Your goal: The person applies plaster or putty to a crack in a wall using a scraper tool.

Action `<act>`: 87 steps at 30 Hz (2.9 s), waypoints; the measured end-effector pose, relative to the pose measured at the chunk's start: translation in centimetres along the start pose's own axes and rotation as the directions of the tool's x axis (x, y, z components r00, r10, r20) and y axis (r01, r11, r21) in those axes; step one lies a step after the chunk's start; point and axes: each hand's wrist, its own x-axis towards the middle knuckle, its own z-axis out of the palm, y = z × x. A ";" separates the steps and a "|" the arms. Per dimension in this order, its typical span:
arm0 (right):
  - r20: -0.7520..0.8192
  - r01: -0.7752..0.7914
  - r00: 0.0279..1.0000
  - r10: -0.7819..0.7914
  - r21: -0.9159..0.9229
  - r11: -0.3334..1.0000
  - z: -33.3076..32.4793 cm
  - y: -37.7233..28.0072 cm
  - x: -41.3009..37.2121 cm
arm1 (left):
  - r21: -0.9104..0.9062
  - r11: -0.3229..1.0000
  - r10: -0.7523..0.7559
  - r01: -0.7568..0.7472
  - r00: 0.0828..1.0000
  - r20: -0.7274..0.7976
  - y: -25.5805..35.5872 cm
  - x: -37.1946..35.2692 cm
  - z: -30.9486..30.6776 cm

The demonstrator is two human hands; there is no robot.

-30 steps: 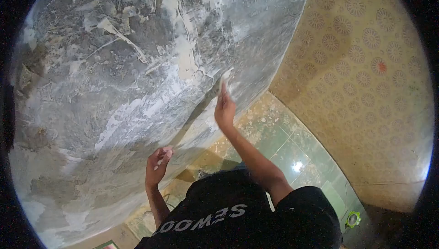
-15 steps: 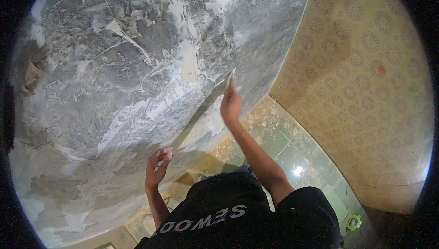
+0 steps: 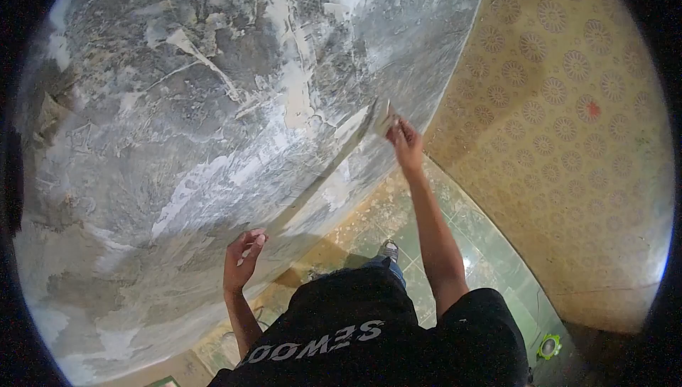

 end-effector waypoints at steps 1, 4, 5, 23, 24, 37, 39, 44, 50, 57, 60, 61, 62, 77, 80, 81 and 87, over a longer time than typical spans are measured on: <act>0.037 0.025 0.999 -0.025 -0.005 1.000 -0.2 -0.3 1.2 | -0.001 1.000 0.019 -0.019 1.000 0.009 0.1 -0.2 -0.1; 0.017 -0.010 1.000 0.011 -0.055 0.998 1.2 -0.9 1.2 | 0.005 1.000 -0.021 0.021 1.000 -0.009 0.3 -1.1 -0.1; 0.018 -0.005 1.000 0.006 -0.054 0.999 1.6 -0.4 1.0 | 0.002 0.997 -0.082 0.082 0.996 -0.031 0.2 -1.4 0.0; -0.029 0.063 0.997 -0.068 -0.148 0.987 -0.5 5.8 -3.5 | -0.021 1.000 0.005 -0.004 0.998 0.061 0.6 0.9 0.2; -0.064 0.071 0.995 -0.078 -0.109 0.991 -0.3 6.0 -2.5 | -0.022 1.000 -0.002 0.003 0.999 0.054 0.3 0.7 0.3; -0.066 -0.088 0.994 0.091 0.056 0.995 7.0 6.5 -8.5 | -0.011 0.995 -0.096 0.096 0.995 0.017 -2.2 -1.7 0.4; -0.015 -0.057 0.998 0.058 0.035 0.998 7.2 6.6 -9.1 | 0.000 0.993 -0.116 0.116 0.993 0.036 -1.8 -1.0 0.4; 0.040 -0.031 0.999 0.025 0.150 0.988 10.0 0.7 -9.8 | 0.087 0.974 0.212 -0.210 0.977 -0.017 -0.6 -0.2 0.7; -0.015 0.024 1.000 -0.024 0.068 0.997 11.5 -9.1 -6.4 | 0.013 0.997 -0.075 0.075 0.997 0.017 1.0 -0.7 -0.3; 0.015 0.125 0.992 -0.125 -0.222 0.967 15.1 -8.7 -10.1 | -0.099 0.994 -0.041 0.041 0.999 0.007 -2.3 -1.8 0.9; 0.084 0.165 0.985 -0.151 -0.207 0.964 14.3 -9.7 -10.3 | -0.078 0.995 -0.064 0.067 0.997 0.037 -1.6 -1.5 0.9; 0.097 0.140 0.987 -0.127 -0.141 0.980 14.7 -11.5 -10.4 | -0.084 0.996 -0.024 0.026 0.999 0.035 -1.8 -1.2 0.9; 0.025 0.220 0.975 -0.219 -0.146 0.964 15.2 -13.5 -10.2 | -0.091 0.996 0.017 -0.014 0.999 0.032 -1.9 -1.0 0.8; 0.230 0.473 0.881 -0.413 -0.445 0.760 17.4 -16.3 -10.0 | -0.152 0.988 -0.012 0.004 0.998 -0.056 -2.8 -2.3 0.1; 0.169 0.426 0.903 -0.395 -0.478 0.769 16.9 -15.4 -9.5 | -0.111 0.993 -0.036 0.029 0.998 -0.058 -3.3 -2.2 -0.2; 0.137 0.418 0.903 -0.408 -0.499 0.759 16.8 -15.4 -9.4 | -0.114 0.993 -0.037 0.030 0.997 -0.061 -3.2 -2.2 -0.3; 0.210 0.504 0.863 -0.459 -0.403 0.764 17.2 -15.3 -11.5 | -0.096 0.994 -0.066 0.059 0.995 -0.081 -3.1 -2.0 -0.7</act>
